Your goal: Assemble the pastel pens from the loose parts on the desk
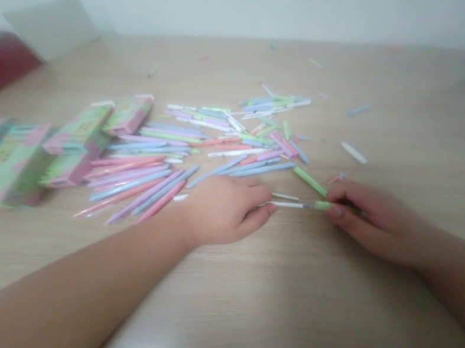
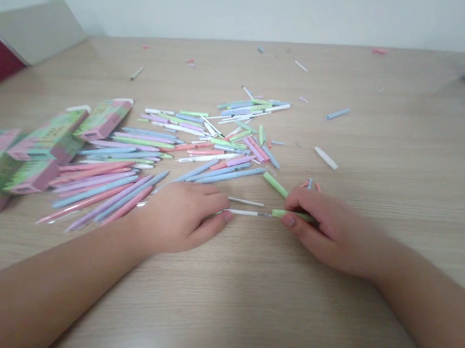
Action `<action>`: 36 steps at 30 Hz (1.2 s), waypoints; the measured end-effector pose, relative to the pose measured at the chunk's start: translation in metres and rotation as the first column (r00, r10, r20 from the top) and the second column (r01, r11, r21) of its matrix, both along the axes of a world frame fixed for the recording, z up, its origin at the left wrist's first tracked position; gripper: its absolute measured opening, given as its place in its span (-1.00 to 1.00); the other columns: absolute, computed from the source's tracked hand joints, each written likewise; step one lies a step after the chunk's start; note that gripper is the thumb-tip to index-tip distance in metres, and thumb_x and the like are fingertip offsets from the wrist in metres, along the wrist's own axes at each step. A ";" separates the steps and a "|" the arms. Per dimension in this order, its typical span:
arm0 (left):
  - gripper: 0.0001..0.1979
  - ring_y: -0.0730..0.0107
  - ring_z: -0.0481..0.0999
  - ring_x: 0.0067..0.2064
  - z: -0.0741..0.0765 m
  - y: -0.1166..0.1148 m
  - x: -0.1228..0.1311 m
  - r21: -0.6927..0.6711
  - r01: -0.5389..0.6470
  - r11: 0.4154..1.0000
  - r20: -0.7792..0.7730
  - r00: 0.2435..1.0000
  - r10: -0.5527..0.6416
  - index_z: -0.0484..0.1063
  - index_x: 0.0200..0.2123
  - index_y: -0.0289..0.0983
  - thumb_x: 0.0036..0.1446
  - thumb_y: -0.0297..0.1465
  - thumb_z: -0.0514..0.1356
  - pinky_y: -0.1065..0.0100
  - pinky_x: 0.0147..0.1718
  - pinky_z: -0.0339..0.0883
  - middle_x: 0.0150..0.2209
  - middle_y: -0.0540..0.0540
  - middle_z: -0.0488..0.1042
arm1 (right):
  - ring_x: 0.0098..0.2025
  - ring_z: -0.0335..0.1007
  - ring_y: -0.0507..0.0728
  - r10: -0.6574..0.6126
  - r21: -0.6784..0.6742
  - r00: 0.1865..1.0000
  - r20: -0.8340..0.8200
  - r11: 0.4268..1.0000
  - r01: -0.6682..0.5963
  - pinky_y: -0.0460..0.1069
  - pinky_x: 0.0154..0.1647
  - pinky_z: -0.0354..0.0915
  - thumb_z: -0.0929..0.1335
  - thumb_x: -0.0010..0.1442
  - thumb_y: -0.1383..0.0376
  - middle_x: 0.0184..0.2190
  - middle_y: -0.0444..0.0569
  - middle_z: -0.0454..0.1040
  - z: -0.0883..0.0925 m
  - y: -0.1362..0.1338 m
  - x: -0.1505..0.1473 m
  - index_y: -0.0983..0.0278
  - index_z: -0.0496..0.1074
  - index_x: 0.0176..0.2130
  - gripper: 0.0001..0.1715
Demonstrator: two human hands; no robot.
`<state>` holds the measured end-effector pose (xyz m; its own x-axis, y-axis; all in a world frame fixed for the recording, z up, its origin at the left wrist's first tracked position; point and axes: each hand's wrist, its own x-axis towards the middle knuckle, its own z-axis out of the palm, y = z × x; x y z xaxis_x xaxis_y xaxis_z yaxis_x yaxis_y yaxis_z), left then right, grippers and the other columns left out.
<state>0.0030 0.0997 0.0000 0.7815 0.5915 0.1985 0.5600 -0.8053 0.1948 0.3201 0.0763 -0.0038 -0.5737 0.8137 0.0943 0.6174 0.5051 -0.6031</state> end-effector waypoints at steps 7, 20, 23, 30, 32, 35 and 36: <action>-0.67 0.23 0.56 -0.28 0.001 0.000 0.002 -0.003 -0.018 1.000 -0.012 1.000 0.018 0.46 -0.28 -0.19 0.49 -0.19 0.03 0.24 -0.34 0.24 -0.28 -0.05 0.55 | -0.27 0.30 0.16 0.013 0.007 0.999 -0.032 1.000 -0.013 0.08 -0.26 0.22 0.27 0.55 0.09 -0.28 -0.08 0.37 -0.001 0.001 -0.001 0.15 0.37 -0.17 -0.75; -0.69 0.22 0.57 -0.29 -0.002 0.000 0.002 0.011 -0.016 1.000 -0.005 1.000 0.016 0.47 -0.26 -0.18 0.48 -0.20 0.04 0.23 -0.37 0.22 -0.26 -0.06 0.57 | -0.31 0.30 0.16 0.027 0.057 1.000 0.001 0.998 -0.027 0.06 -0.28 0.24 0.30 0.52 0.09 -0.35 -0.10 0.36 0.001 0.000 -0.003 0.17 0.41 -0.21 -0.72; -0.69 0.23 0.57 -0.28 -0.001 0.000 0.002 0.013 -0.014 1.000 -0.004 1.000 0.014 0.47 -0.27 -0.19 0.47 -0.21 0.05 0.23 -0.37 0.22 -0.26 -0.06 0.57 | -0.35 0.30 0.14 0.020 0.087 1.000 0.000 0.996 -0.020 0.05 -0.30 0.21 0.31 0.52 0.11 -0.38 -0.12 0.36 0.003 0.000 -0.005 0.17 0.42 -0.22 -0.74; -0.70 0.24 0.57 -0.29 -0.003 0.000 0.002 0.015 -0.023 1.000 -0.002 1.000 0.023 0.46 -0.28 -0.19 0.46 -0.21 0.06 0.26 -0.36 0.22 -0.28 -0.05 0.57 | -0.35 0.30 0.13 0.036 0.088 0.999 -0.006 0.996 -0.035 0.06 -0.27 0.20 0.31 0.52 0.18 -0.39 -0.15 0.35 0.005 0.000 -0.005 0.17 0.41 -0.23 -0.77; -0.70 0.23 0.57 -0.29 -0.003 0.000 0.002 0.013 -0.024 1.000 -0.004 1.000 0.024 0.46 -0.28 -0.19 0.46 -0.21 0.06 0.25 -0.36 0.23 -0.28 -0.05 0.57 | -0.34 0.29 0.13 0.053 0.098 0.999 -0.004 0.994 -0.052 0.07 -0.24 0.20 0.32 0.51 0.18 -0.39 -0.15 0.35 0.004 0.000 -0.005 0.16 0.41 -0.22 -0.79; -0.69 0.22 0.58 -0.28 -0.003 0.000 0.002 0.013 -0.023 1.000 -0.004 1.000 0.023 0.47 -0.29 -0.19 0.46 -0.20 0.06 0.24 -0.36 0.24 -0.29 -0.06 0.57 | -0.34 0.29 0.14 0.061 0.117 0.998 -0.006 0.991 -0.059 0.08 -0.22 0.20 0.33 0.50 0.17 -0.40 -0.16 0.34 0.004 0.000 -0.005 0.16 0.41 -0.22 -0.80; -0.69 0.22 0.58 -0.28 -0.003 0.000 0.003 0.014 -0.023 1.000 -0.004 1.000 0.023 0.47 -0.29 -0.19 0.46 -0.20 0.06 0.24 -0.36 0.24 -0.29 -0.06 0.57 | -0.34 0.29 0.14 0.057 0.117 0.998 -0.006 0.992 -0.056 0.07 -0.23 0.20 0.33 0.50 0.17 -0.40 -0.15 0.34 0.005 0.000 -0.005 0.16 0.41 -0.22 -0.80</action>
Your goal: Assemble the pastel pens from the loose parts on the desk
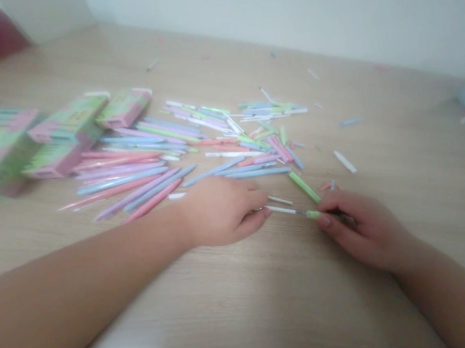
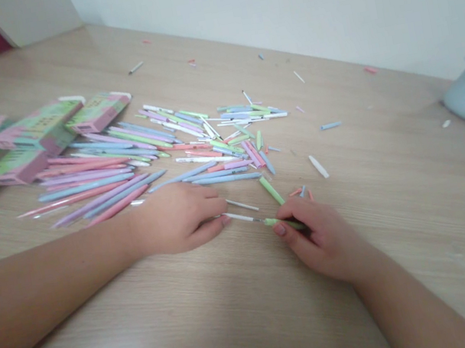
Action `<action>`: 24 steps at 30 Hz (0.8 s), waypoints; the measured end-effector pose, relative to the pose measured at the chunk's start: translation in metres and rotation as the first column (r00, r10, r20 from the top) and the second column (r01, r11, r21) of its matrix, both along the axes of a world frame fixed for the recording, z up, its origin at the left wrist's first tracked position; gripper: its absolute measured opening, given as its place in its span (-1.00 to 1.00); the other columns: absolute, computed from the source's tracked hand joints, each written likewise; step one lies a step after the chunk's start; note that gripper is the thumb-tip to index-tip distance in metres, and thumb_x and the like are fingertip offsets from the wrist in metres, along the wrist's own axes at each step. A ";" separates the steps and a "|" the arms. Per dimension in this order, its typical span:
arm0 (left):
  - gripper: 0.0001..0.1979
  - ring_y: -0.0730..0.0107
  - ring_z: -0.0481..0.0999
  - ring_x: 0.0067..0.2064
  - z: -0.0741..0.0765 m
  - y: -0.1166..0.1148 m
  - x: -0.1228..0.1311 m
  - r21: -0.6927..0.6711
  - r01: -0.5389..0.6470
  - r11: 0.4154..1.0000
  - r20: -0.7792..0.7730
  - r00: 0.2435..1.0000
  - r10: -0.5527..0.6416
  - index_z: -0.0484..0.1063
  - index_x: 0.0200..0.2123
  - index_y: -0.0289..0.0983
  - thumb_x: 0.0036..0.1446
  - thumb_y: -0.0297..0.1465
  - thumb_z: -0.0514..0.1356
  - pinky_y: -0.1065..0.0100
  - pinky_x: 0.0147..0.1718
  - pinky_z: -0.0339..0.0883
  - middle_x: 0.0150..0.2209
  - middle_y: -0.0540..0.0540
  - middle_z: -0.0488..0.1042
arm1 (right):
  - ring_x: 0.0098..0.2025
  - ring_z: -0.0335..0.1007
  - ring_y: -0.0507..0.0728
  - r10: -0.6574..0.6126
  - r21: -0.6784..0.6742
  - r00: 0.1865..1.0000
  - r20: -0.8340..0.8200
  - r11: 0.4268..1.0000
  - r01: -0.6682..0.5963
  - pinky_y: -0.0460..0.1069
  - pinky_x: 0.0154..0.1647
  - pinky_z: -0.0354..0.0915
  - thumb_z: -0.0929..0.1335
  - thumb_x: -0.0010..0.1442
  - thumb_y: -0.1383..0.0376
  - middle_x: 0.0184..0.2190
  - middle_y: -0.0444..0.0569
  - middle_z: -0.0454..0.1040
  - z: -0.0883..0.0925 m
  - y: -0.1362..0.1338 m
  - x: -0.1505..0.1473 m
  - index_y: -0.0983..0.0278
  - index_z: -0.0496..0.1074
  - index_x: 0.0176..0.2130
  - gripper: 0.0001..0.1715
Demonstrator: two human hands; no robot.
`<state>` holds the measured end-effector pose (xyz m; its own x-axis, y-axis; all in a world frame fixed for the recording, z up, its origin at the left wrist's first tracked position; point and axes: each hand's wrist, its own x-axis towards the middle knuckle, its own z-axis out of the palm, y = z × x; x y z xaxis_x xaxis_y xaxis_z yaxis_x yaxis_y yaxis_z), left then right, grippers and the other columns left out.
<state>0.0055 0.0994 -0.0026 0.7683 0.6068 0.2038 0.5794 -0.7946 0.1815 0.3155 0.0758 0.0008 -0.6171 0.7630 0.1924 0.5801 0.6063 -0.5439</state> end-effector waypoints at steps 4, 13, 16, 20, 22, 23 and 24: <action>-0.69 0.24 0.58 -0.29 0.000 0.000 0.000 0.004 -0.003 1.000 0.009 1.000 0.003 0.47 -0.29 -0.19 0.46 -0.21 0.06 0.25 -0.36 0.25 -0.30 -0.06 0.57 | -0.34 0.31 0.15 -0.019 -0.026 1.000 -0.013 0.999 0.019 0.06 -0.28 0.20 0.32 0.50 0.16 -0.38 -0.13 0.36 0.000 0.000 0.000 0.16 0.42 -0.21 -0.79; -0.69 0.24 0.57 -0.30 -0.002 0.000 0.000 0.023 0.008 1.000 -0.002 1.000 -0.008 0.49 -0.26 -0.18 0.47 -0.19 0.07 0.25 -0.37 0.25 -0.28 -0.06 0.57 | -0.37 0.35 0.14 -0.026 0.045 0.999 0.025 0.999 0.025 0.06 -0.29 0.23 0.37 0.46 0.14 -0.41 -0.15 0.43 0.000 -0.002 -0.005 0.15 0.45 -0.23 -0.79; -0.68 0.21 0.57 -0.28 -0.002 0.000 0.001 0.031 0.020 0.999 -0.001 1.000 -0.020 0.50 -0.25 -0.19 0.48 -0.19 0.06 0.24 -0.34 0.28 -0.28 -0.08 0.57 | -0.37 0.41 0.16 -0.054 0.096 0.997 0.063 0.994 0.048 0.09 -0.24 0.28 0.38 0.45 0.13 -0.43 -0.14 0.49 0.000 -0.005 -0.011 0.15 0.46 -0.25 -0.79; -0.66 0.18 0.61 -0.22 -0.003 0.001 0.002 0.016 0.036 0.999 0.000 0.999 -0.036 0.54 -0.18 -0.20 0.50 -0.15 0.07 0.23 -0.28 0.33 -0.22 -0.10 0.60 | -0.33 0.53 0.21 -0.134 0.146 0.986 0.097 0.982 0.119 0.13 -0.20 0.33 0.38 0.43 0.12 -0.37 -0.10 0.60 -0.002 -0.011 -0.020 0.12 0.53 -0.19 -0.82; -0.66 0.15 0.63 -0.17 -0.004 0.000 0.002 -0.012 0.042 0.999 -0.009 0.999 -0.042 0.56 -0.11 -0.18 0.51 -0.13 0.08 0.22 -0.22 0.37 -0.19 -0.10 0.61 | -0.29 0.58 0.24 -0.165 0.155 0.981 0.105 0.977 0.148 0.13 -0.20 0.36 0.38 0.43 0.11 -0.32 -0.08 0.64 -0.004 -0.013 -0.025 0.11 0.56 -0.15 -0.82; -0.67 0.14 0.63 -0.14 -0.003 -0.001 0.003 -0.033 0.044 0.999 -0.005 0.999 -0.044 0.57 -0.06 -0.16 0.50 -0.13 0.08 0.21 -0.18 0.39 -0.17 -0.09 0.62 | -0.27 0.59 0.25 -0.169 0.154 0.980 0.108 0.976 0.152 0.13 -0.19 0.38 0.38 0.43 0.11 -0.30 -0.07 0.66 -0.004 -0.014 -0.028 0.11 0.56 -0.14 -0.82; -0.68 0.13 0.64 -0.11 -0.003 -0.003 0.004 -0.057 0.047 0.997 0.007 0.999 -0.046 0.57 0.00 -0.15 0.50 -0.14 0.08 0.20 -0.15 0.40 -0.15 -0.09 0.62 | -0.26 0.61 0.25 -0.167 0.153 0.980 0.110 0.977 0.150 0.13 -0.18 0.40 0.38 0.44 0.12 -0.28 -0.07 0.67 -0.005 -0.015 -0.030 0.12 0.57 -0.13 -0.82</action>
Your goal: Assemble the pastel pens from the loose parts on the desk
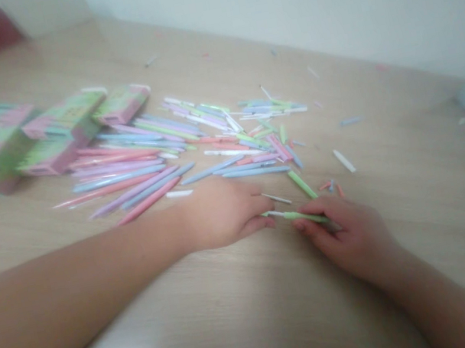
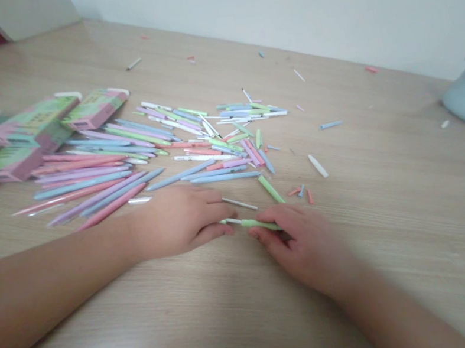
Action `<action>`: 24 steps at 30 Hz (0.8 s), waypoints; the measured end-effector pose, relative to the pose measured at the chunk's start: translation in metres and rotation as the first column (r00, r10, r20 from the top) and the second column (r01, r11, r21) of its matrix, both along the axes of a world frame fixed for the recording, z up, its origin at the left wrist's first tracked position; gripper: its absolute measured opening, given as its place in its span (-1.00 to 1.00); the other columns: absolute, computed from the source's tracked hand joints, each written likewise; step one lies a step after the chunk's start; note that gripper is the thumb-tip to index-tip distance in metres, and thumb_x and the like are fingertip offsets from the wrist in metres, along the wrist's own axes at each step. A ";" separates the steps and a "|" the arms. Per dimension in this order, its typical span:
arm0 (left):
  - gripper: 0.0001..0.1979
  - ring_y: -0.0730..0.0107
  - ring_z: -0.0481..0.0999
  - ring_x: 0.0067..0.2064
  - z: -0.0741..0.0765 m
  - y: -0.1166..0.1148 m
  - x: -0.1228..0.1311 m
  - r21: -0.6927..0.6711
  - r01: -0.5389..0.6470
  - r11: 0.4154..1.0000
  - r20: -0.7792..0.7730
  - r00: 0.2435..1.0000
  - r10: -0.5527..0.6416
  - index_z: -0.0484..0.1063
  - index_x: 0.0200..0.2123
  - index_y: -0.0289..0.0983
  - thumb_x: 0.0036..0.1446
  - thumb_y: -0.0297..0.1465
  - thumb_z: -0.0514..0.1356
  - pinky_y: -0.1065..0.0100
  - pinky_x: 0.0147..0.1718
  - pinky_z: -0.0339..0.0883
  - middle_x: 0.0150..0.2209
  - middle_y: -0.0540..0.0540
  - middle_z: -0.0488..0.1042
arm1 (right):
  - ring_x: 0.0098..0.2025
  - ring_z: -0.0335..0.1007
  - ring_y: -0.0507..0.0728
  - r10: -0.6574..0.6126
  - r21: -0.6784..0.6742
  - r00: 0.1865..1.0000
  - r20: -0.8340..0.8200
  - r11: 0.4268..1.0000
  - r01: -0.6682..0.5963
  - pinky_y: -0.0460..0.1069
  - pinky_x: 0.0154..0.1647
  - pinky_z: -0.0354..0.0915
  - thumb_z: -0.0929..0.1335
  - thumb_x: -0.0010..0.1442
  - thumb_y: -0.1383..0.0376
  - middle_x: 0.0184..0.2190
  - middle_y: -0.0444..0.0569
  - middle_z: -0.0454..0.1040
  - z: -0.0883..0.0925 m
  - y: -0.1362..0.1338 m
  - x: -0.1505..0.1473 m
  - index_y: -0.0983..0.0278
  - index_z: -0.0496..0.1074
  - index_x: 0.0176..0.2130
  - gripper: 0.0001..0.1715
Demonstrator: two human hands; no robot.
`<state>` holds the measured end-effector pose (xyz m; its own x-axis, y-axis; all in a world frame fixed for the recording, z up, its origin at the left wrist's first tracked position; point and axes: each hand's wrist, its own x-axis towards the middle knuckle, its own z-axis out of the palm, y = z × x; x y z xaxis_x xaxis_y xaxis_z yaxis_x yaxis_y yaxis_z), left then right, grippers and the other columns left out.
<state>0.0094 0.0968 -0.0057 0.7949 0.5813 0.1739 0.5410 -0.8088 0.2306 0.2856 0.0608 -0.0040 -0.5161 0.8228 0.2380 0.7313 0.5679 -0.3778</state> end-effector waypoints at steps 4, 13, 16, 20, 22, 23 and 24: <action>-0.61 0.12 0.62 0.00 0.001 -0.006 0.003 -0.085 0.056 0.995 0.122 0.992 -0.045 0.44 0.26 -0.24 0.47 -0.31 0.08 0.20 -0.05 0.45 -0.03 -0.19 0.60 | -0.22 0.63 0.25 0.032 -0.002 0.999 0.007 1.000 -0.032 0.12 -0.15 0.44 0.35 0.46 0.15 -0.25 -0.06 0.70 0.001 -0.002 -0.004 0.12 0.58 -0.12 -0.80; -0.72 0.12 0.64 -0.03 0.000 -0.005 -0.001 -0.116 0.052 0.992 0.181 0.983 -0.031 0.47 0.13 -0.22 0.50 -0.32 0.07 0.18 -0.06 0.40 -0.07 -0.14 0.63 | -0.24 0.64 0.25 0.022 0.017 1.000 0.021 1.000 -0.022 0.10 -0.20 0.41 0.35 0.48 0.10 -0.25 -0.06 0.70 0.001 -0.001 0.000 0.13 0.58 -0.09 -0.76; -0.77 0.17 0.64 -0.11 0.001 -0.005 -0.001 -0.137 0.052 0.989 0.172 0.985 -0.028 0.48 0.06 -0.21 0.49 -0.31 0.08 0.23 -0.14 0.37 -0.14 -0.10 0.62 | -0.24 0.63 0.24 0.030 0.017 0.999 0.020 0.999 -0.030 0.09 -0.20 0.39 0.34 0.49 0.12 -0.26 -0.07 0.70 -0.001 -0.001 0.000 0.13 0.57 -0.09 -0.77; -0.79 0.20 0.62 -0.18 0.000 -0.005 0.000 -0.132 0.046 0.990 0.165 0.986 -0.024 0.49 0.00 -0.20 0.49 -0.29 0.09 0.25 -0.21 0.34 -0.20 -0.08 0.61 | -0.26 0.61 0.22 0.057 0.038 0.996 0.061 0.997 -0.060 0.08 -0.19 0.37 0.30 0.52 0.10 -0.28 -0.06 0.68 0.000 0.001 0.000 0.17 0.56 -0.09 -0.70; -0.78 0.20 0.62 -0.17 -0.001 -0.006 0.000 -0.133 0.049 0.990 0.172 0.985 -0.025 0.49 0.00 -0.20 0.49 -0.28 0.09 0.25 -0.21 0.34 -0.20 -0.08 0.61 | -0.27 0.59 0.23 0.094 0.065 0.989 0.113 0.993 -0.102 0.08 -0.20 0.34 0.27 0.55 0.07 -0.30 -0.04 0.67 0.002 0.001 -0.001 0.19 0.56 -0.11 -0.64; -0.78 0.19 0.63 -0.17 -0.002 -0.006 0.000 -0.136 0.052 0.989 0.176 0.984 -0.027 0.49 0.00 -0.21 0.49 -0.28 0.09 0.25 -0.21 0.34 -0.19 -0.09 0.61 | -0.27 0.59 0.23 0.114 0.080 0.984 0.138 0.989 -0.125 0.09 -0.21 0.32 0.26 0.56 0.06 -0.31 -0.04 0.66 0.003 0.002 -0.001 0.20 0.56 -0.12 -0.61; -0.78 0.19 0.63 -0.17 -0.002 -0.006 0.000 -0.137 0.055 0.989 0.181 0.983 -0.029 0.49 0.01 -0.21 0.49 -0.28 0.09 0.25 -0.21 0.35 -0.19 -0.09 0.61 | -0.26 0.59 0.24 0.127 0.092 0.979 0.159 0.985 -0.143 0.09 -0.21 0.31 0.25 0.56 0.06 -0.30 -0.03 0.66 0.004 0.001 -0.002 0.21 0.56 -0.12 -0.60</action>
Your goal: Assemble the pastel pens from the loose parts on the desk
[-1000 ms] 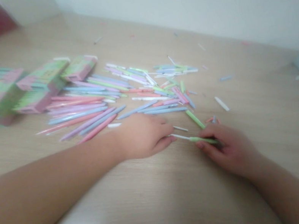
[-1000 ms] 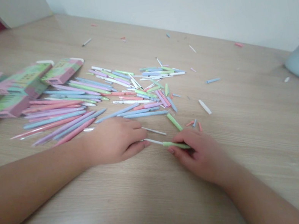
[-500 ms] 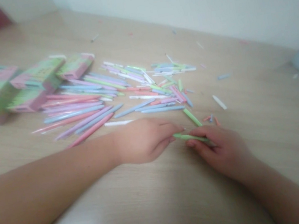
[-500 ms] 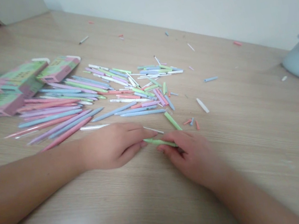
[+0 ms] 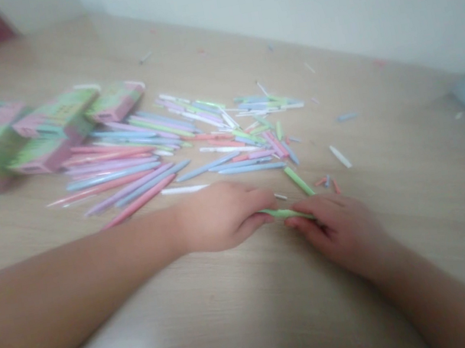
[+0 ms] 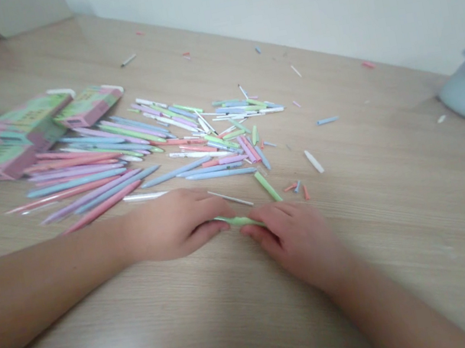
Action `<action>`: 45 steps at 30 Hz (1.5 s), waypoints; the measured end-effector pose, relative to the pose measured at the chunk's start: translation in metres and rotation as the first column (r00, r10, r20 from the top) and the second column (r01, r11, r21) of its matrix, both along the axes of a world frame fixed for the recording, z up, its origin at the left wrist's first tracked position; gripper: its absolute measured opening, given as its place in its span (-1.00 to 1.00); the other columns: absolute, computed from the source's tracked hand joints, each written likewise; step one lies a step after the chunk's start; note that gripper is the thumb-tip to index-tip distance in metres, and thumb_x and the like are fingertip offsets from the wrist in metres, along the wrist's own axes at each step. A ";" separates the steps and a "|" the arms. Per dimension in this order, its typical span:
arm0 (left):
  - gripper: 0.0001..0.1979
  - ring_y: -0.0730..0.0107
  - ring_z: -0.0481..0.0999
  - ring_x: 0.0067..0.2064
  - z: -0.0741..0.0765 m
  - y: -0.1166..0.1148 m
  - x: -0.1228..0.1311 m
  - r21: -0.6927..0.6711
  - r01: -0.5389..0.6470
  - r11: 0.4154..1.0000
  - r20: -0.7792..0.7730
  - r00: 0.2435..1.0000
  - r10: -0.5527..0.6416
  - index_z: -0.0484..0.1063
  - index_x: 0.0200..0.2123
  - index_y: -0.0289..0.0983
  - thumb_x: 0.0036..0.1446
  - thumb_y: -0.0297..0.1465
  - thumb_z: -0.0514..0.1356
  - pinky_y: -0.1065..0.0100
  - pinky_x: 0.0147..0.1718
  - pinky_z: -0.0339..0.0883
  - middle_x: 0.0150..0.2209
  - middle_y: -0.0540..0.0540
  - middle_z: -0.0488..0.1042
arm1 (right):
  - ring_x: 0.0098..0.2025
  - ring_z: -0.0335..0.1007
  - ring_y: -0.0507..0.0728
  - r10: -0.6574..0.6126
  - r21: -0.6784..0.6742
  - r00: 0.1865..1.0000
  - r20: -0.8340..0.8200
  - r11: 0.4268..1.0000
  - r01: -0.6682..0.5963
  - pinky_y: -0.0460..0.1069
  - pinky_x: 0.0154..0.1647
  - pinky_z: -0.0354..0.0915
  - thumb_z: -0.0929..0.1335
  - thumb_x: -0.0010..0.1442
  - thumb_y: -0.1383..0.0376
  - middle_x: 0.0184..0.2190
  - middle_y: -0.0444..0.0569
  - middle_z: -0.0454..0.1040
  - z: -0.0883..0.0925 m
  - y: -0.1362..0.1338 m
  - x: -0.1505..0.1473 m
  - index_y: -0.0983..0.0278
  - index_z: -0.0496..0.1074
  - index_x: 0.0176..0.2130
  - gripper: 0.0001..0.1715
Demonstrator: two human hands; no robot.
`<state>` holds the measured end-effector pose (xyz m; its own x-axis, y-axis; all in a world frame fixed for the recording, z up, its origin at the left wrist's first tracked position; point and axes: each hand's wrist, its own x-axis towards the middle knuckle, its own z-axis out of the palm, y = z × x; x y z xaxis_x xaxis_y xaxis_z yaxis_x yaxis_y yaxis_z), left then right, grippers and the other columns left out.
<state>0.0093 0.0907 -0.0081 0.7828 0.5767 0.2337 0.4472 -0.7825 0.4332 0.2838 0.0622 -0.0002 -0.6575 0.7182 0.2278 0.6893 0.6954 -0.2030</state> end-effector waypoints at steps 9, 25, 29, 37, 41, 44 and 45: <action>-0.74 0.15 0.65 -0.06 -0.002 -0.001 0.002 0.006 0.033 0.999 0.000 0.999 -0.033 0.48 0.09 -0.22 0.52 -0.30 0.06 0.24 -0.09 0.40 -0.08 -0.16 0.64 | -0.31 0.55 0.20 -0.066 -0.172 0.997 -0.038 0.983 0.058 0.08 -0.21 0.26 0.21 0.58 0.12 -0.38 -0.12 0.62 0.004 -0.001 -0.006 0.17 0.51 -0.24 -0.58; -0.73 0.17 0.61 -0.15 -0.001 0.006 -0.002 0.071 0.014 0.997 -0.018 1.000 -0.013 0.50 0.02 -0.22 0.52 -0.27 0.03 0.25 -0.19 0.34 -0.18 -0.11 0.60 | -0.39 0.46 0.15 -0.151 -0.259 0.974 -0.167 0.960 0.105 0.04 -0.31 0.33 0.24 0.55 0.19 -0.43 -0.13 0.53 0.003 -0.004 -0.001 0.16 0.51 -0.24 -0.65; -0.77 0.21 0.60 -0.17 0.000 0.007 -0.001 0.053 0.002 0.999 -0.028 1.000 -0.001 0.49 -0.01 -0.21 0.51 -0.29 0.06 0.26 -0.20 0.33 -0.19 -0.09 0.59 | -0.48 0.40 0.11 -0.242 -0.358 0.943 -0.229 0.922 0.150 0.02 -0.40 0.30 0.27 0.54 0.12 -0.41 -0.14 0.55 0.000 -0.005 -0.001 0.15 0.52 -0.09 -0.71; -0.77 0.21 0.59 -0.18 -0.001 0.007 -0.001 0.043 0.014 0.999 -0.019 1.000 -0.013 0.48 0.00 -0.21 0.51 -0.30 0.05 0.25 -0.21 0.32 -0.19 -0.07 0.58 | -0.20 0.52 0.22 -0.014 -0.048 0.999 -0.035 0.999 0.012 0.08 -0.20 0.31 0.29 0.52 0.22 -0.18 -0.02 0.60 0.002 0.001 0.011 0.16 0.47 -0.04 -0.83; -0.75 0.19 0.60 -0.15 -0.002 0.007 -0.001 0.068 0.036 0.997 -0.031 0.999 -0.034 0.48 0.02 -0.22 0.52 -0.29 0.04 0.24 -0.19 0.33 -0.17 -0.09 0.58 | -0.39 0.47 0.18 -0.108 -0.201 0.992 -0.072 0.975 0.092 0.05 -0.35 0.25 0.17 0.58 0.13 -0.44 -0.09 0.55 0.002 0.000 0.004 0.18 0.49 -0.28 -0.53; -0.77 0.20 0.60 -0.16 -0.001 0.007 -0.001 0.065 0.024 0.998 -0.034 0.999 -0.022 0.48 0.00 -0.20 0.51 -0.29 0.06 0.25 -0.21 0.33 -0.17 -0.08 0.59 | -0.39 0.47 0.16 -0.155 -0.291 0.978 -0.142 0.951 0.109 0.04 -0.34 0.28 0.22 0.56 0.09 -0.40 -0.11 0.55 0.002 -0.003 0.002 0.17 0.51 -0.20 -0.60; -0.77 0.20 0.60 -0.17 -0.001 0.007 -0.002 0.059 0.016 0.998 -0.032 0.999 -0.014 0.48 0.00 -0.20 0.51 -0.29 0.06 0.25 -0.22 0.33 -0.18 -0.08 0.60 | -0.33 0.49 0.18 -0.141 -0.268 0.978 -0.157 0.959 0.095 0.05 -0.29 0.32 0.28 0.52 0.08 -0.31 -0.08 0.58 0.002 -0.004 0.003 0.17 0.50 -0.09 -0.70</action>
<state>0.0077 0.0975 -0.0091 0.7986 0.5510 0.2422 0.4481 -0.8130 0.3719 0.2867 0.0582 0.0016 -0.5317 0.8374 0.1270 0.7017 0.5195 -0.4877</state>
